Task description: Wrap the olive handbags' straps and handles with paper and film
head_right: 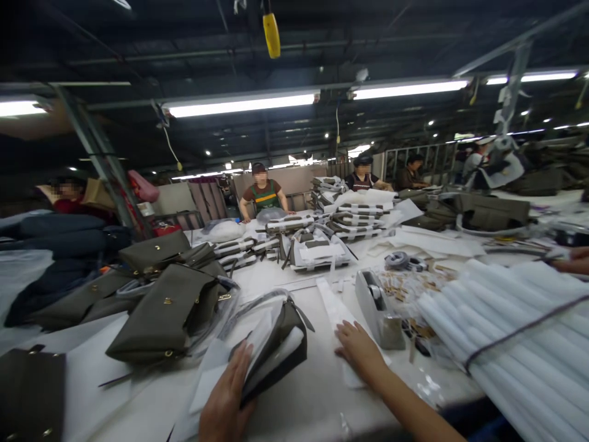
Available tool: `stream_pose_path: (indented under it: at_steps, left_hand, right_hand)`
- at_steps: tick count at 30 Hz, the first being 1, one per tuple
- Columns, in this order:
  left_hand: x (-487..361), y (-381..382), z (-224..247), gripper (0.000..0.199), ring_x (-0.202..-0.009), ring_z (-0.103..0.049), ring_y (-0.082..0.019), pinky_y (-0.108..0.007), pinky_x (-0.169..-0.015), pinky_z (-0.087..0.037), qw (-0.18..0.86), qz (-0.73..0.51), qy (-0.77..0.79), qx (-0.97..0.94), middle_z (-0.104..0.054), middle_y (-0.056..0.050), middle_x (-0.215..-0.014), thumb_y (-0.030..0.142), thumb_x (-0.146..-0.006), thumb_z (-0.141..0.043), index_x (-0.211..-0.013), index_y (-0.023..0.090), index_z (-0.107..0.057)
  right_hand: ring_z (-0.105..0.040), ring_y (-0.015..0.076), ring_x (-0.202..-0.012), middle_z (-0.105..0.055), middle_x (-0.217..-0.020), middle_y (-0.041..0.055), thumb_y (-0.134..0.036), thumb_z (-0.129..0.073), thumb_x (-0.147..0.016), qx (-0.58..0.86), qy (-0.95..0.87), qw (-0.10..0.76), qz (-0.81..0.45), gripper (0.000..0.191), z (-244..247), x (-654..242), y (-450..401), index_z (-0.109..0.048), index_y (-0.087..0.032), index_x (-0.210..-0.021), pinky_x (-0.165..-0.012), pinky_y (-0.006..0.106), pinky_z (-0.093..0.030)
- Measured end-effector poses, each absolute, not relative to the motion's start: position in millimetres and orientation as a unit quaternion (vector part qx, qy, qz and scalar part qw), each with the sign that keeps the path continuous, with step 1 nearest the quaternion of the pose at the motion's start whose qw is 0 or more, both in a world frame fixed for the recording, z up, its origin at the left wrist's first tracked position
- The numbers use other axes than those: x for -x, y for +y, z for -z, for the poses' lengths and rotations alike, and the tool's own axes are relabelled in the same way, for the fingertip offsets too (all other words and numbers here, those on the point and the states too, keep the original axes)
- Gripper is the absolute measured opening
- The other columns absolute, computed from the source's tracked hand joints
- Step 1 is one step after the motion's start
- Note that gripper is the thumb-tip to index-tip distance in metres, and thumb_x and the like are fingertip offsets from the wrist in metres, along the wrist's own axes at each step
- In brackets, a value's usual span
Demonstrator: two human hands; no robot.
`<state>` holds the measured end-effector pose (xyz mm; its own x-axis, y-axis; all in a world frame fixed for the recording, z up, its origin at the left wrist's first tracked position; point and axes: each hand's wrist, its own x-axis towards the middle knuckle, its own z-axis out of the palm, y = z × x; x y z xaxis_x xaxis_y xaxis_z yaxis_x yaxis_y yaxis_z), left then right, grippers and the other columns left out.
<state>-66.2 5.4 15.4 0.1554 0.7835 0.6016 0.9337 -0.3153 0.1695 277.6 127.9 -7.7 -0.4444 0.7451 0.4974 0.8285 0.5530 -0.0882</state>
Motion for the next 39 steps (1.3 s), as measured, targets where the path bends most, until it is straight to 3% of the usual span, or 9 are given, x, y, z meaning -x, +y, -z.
stream_pose_path:
  at_steps: [5,10,15,18,22,25,31,35,39]
  left_hand:
    - [69,10,-12,0.105,-0.137,-0.043,-0.026,-0.039,-0.103,-0.049,0.132,0.312,-0.561,0.755,-0.038,-0.008,-0.154,-0.003,-0.063,-0.048,-0.156,0.029,-0.010]
    - [64,7,-15,0.106,-0.138,-0.042,-0.027,-0.042,-0.104,-0.048,0.120,0.306,-0.583,0.743,-0.037,-0.006,-0.155,-0.003,-0.061,-0.047,-0.156,0.031,-0.012]
    - [60,2,-23,0.098,-0.139,-0.040,-0.027,-0.044,-0.106,-0.047,0.097,0.308,-0.595,0.736,-0.038,-0.008,-0.155,-0.002,-0.068,-0.051,-0.155,0.029,-0.017]
    - [60,-2,-30,0.092,-0.141,-0.038,-0.028,-0.046,-0.107,-0.045,0.078,0.308,-0.596,0.738,-0.036,-0.008,-0.156,0.001,-0.074,-0.053,-0.155,0.028,-0.016]
    - [62,0,-37,0.086,-0.141,-0.037,-0.027,-0.045,-0.110,-0.042,0.064,0.302,-0.605,0.734,-0.033,-0.008,-0.157,0.008,-0.082,-0.054,-0.155,0.027,-0.013]
    - [63,2,-38,0.085,-0.140,-0.039,-0.027,-0.043,-0.109,-0.042,0.065,0.302,-0.608,0.731,-0.033,-0.007,-0.157,0.010,-0.084,-0.055,-0.156,0.027,-0.013]
    - [63,4,-35,0.085,-0.139,-0.041,-0.026,-0.041,-0.108,-0.044,0.074,0.316,-0.604,0.728,-0.034,-0.005,-0.157,0.009,-0.083,-0.056,-0.155,0.028,-0.016]
    - [65,4,-34,0.086,-0.138,-0.042,-0.027,-0.043,-0.106,-0.046,0.076,0.333,-0.605,0.719,-0.036,-0.006,-0.156,0.007,-0.080,-0.055,-0.155,0.029,-0.019]
    - [66,5,-31,0.088,-0.138,-0.042,-0.026,-0.041,-0.105,-0.047,0.083,0.347,-0.601,0.716,-0.038,-0.006,-0.155,0.004,-0.077,-0.052,-0.155,0.028,-0.019]
  right_hand:
    - [-0.071,0.0223,-0.099,-0.076,-0.102,0.0039,-0.020,-0.053,-0.091,0.450,-0.847,0.282,0.030,0.024,7,-279,133,-0.076,-0.027,-0.091,-0.098,0.046,-0.050]
    - [-0.071,0.0229,-0.100,-0.075,-0.105,0.0051,-0.029,-0.051,-0.096,0.445,-0.842,0.303,0.025,0.025,-21,-268,129,-0.075,-0.026,-0.098,-0.100,0.052,-0.048]
    - [-0.072,0.0197,-0.096,-0.075,-0.105,0.0003,-0.031,-0.054,-0.096,0.403,-0.842,0.359,-0.004,0.021,-33,-245,82,-0.074,-0.030,-0.103,-0.096,0.041,-0.054]
    - [-0.072,0.0172,-0.090,-0.076,-0.098,-0.0018,-0.029,-0.051,-0.098,0.372,-0.869,0.312,-0.095,0.022,-38,-231,36,-0.073,-0.030,-0.099,-0.095,0.034,-0.054]
    - [-0.071,0.0153,-0.077,-0.075,-0.082,-0.0044,-0.031,-0.052,-0.098,0.380,-0.877,0.206,-0.210,0.024,-47,-221,-2,-0.073,-0.029,-0.087,-0.104,0.037,-0.045]
    - [-0.070,0.0174,-0.083,-0.076,-0.088,-0.0018,-0.035,-0.049,-0.099,0.416,-0.860,0.205,-0.214,0.026,-48,-216,0,-0.074,-0.028,-0.092,-0.104,0.039,-0.043]
    - [-0.056,0.0283,-0.119,-0.061,-0.131,0.0140,-0.036,-0.058,-0.093,0.503,-0.830,0.193,-0.145,0.045,-38,-186,38,-0.058,-0.014,-0.133,-0.104,0.040,-0.041]
    - [-0.057,0.0323,-0.110,-0.065,-0.119,0.0145,-0.048,-0.068,-0.082,0.552,-0.807,0.180,-0.113,0.055,-31,-163,47,-0.061,-0.017,-0.127,-0.098,0.045,-0.042]
    - [-0.063,0.0290,-0.095,-0.070,-0.100,0.0098,-0.023,-0.064,-0.077,0.536,-0.810,0.197,-0.135,0.034,-15,-154,58,-0.068,-0.021,-0.111,-0.085,0.040,-0.047]
